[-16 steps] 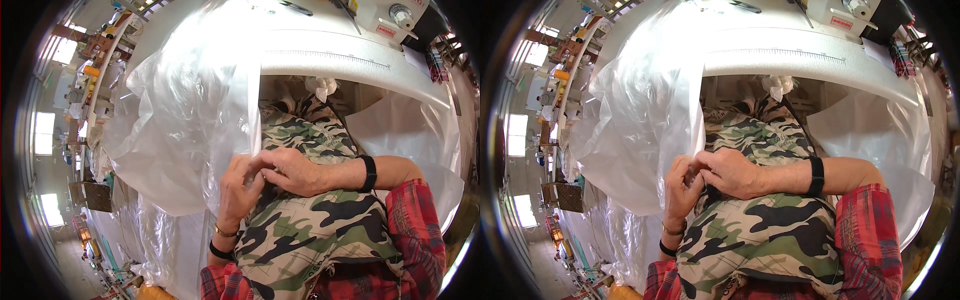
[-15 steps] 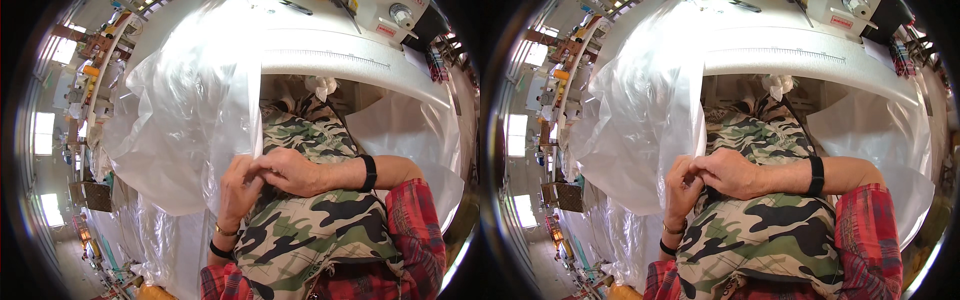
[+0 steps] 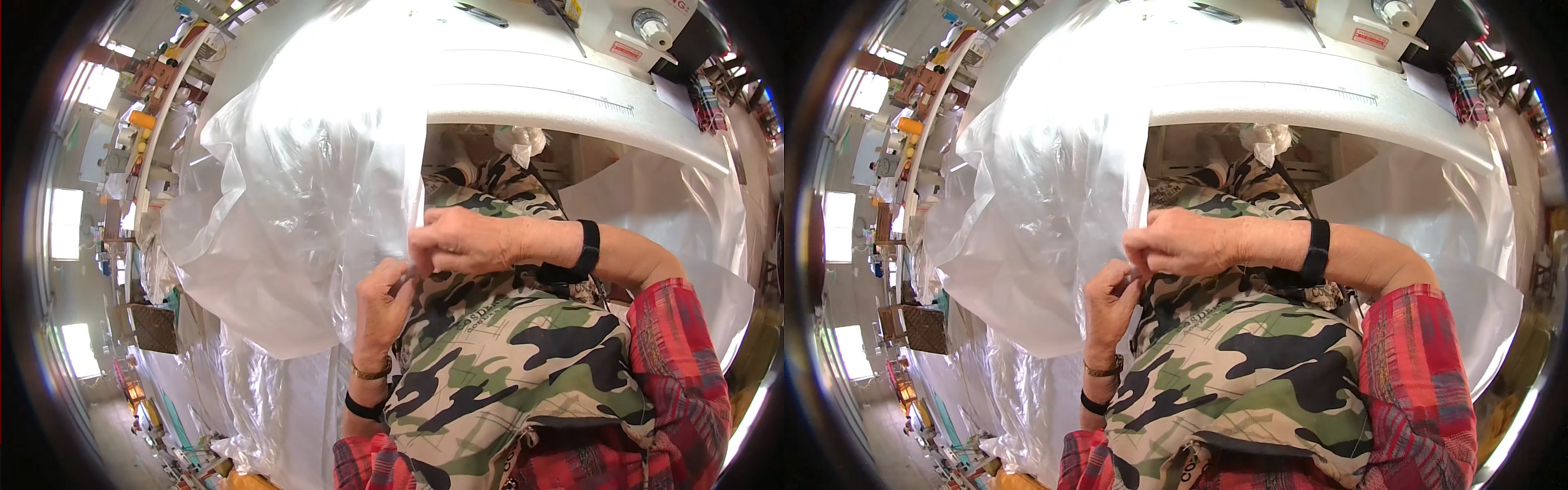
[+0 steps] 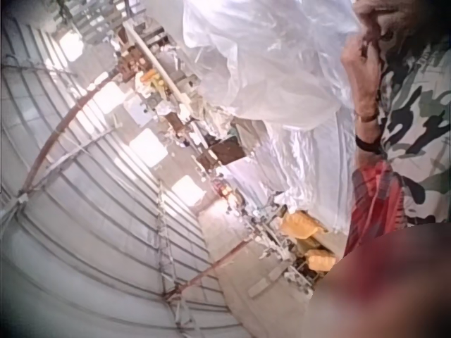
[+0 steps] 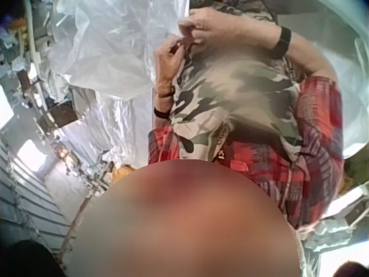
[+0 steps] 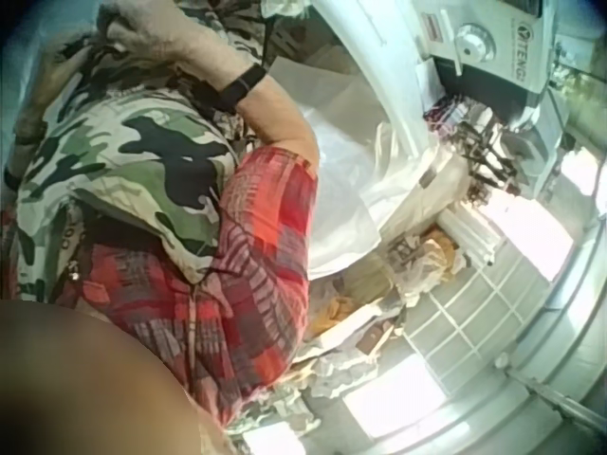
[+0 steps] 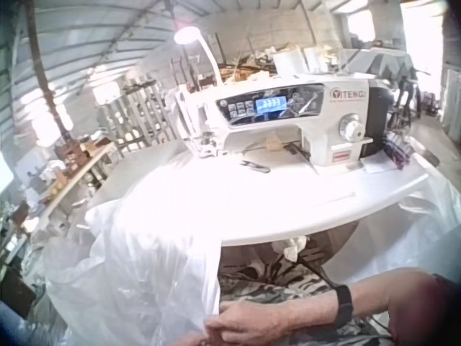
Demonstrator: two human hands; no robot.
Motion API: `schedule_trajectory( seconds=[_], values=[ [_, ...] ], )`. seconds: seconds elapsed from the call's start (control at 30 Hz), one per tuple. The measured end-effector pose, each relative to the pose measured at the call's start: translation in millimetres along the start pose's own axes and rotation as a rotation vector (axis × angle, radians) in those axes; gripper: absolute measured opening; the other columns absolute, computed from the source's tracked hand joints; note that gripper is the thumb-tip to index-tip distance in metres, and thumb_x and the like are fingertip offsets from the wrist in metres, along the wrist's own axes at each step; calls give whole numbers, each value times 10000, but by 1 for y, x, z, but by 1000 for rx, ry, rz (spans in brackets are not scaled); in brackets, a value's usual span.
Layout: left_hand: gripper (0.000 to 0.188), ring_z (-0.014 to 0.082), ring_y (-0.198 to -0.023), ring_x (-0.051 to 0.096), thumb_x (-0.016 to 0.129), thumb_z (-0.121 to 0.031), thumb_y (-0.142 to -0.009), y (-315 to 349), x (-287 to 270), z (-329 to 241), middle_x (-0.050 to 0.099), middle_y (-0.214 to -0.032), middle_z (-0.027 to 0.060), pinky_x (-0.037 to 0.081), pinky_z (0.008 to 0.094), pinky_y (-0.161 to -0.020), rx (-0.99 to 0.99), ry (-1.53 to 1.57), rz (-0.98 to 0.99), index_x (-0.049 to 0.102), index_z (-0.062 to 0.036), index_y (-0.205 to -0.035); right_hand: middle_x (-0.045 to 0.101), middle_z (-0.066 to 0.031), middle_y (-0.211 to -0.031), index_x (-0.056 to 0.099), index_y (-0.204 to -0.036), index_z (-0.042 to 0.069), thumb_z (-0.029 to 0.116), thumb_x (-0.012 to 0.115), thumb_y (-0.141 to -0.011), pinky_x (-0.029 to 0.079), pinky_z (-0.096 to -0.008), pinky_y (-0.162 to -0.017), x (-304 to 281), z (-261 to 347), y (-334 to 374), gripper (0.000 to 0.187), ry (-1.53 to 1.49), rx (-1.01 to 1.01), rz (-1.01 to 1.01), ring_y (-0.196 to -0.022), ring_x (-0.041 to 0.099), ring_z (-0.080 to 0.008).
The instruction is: Sewing and folding large white sheets of plastic or synthetic material using an industrial sewing machine.
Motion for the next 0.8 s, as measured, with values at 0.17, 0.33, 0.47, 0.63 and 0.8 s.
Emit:
schedule_trajectory(
  seconds=[0.17, 0.33, 0.47, 0.63, 0.8],
  values=[
    [141, 205, -591, 479, 556, 89, -759, 11, -39, -43, 522, -749, 108, 394, 305, -555, 190, -149, -171, 597, 25, -879, 624, -54, -842, 547, -927, -6, -1, 428, -928, 522, -308, -805, -35, -100, 27, 119, -516, 313, -598, -842, 622, -148],
    [96, 320, -576, 510, 563, 30, -674, 2, -60, -151, 514, -731, 115, 401, 395, -502, 427, -496, -175, 537, -36, -737, 695, -178, -1019, 664, -1067, 48, 154, 590, -896, 521, -381, -825, -10, -18, -90, 215, -171, -69, -396, -944, 660, -286],
    [131, 301, -604, 549, 632, -37, -695, -1, -46, -160, 467, -721, 99, 436, 393, -523, 516, -722, -29, 504, -56, -710, 695, -185, -1007, 671, -1049, 49, 176, 604, -887, 525, -398, -818, 1, -11, -85, 216, 48, -163, -350, -930, 666, -305],
    [126, 289, -624, 561, 640, -39, -718, 2, -9, -93, 471, -718, 95, 440, 392, -530, 434, -736, 48, 517, -61, -730, 697, -198, -988, 683, -1018, 52, 212, 627, -872, 532, -426, -805, 27, -29, -55, 224, 376, -262, -218, -907, 676, -336],
    [117, 285, -624, 555, 629, -29, -733, 9, -7, -62, 457, -706, 94, 432, 394, -528, 372, -668, -61, 518, -65, -733, 640, -173, -867, 643, -1009, 36, 171, 639, -854, 519, -429, -718, -50, -53, -23, 205, 568, 400, 103, -779, 648, -333]
  ],
)
Point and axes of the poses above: each hand's wrist, its own y-axis away from the middle knuckle, its own x-axis out of the palm, z = x × y, the point moved 10 cm from there along -y, towards the middle knuckle
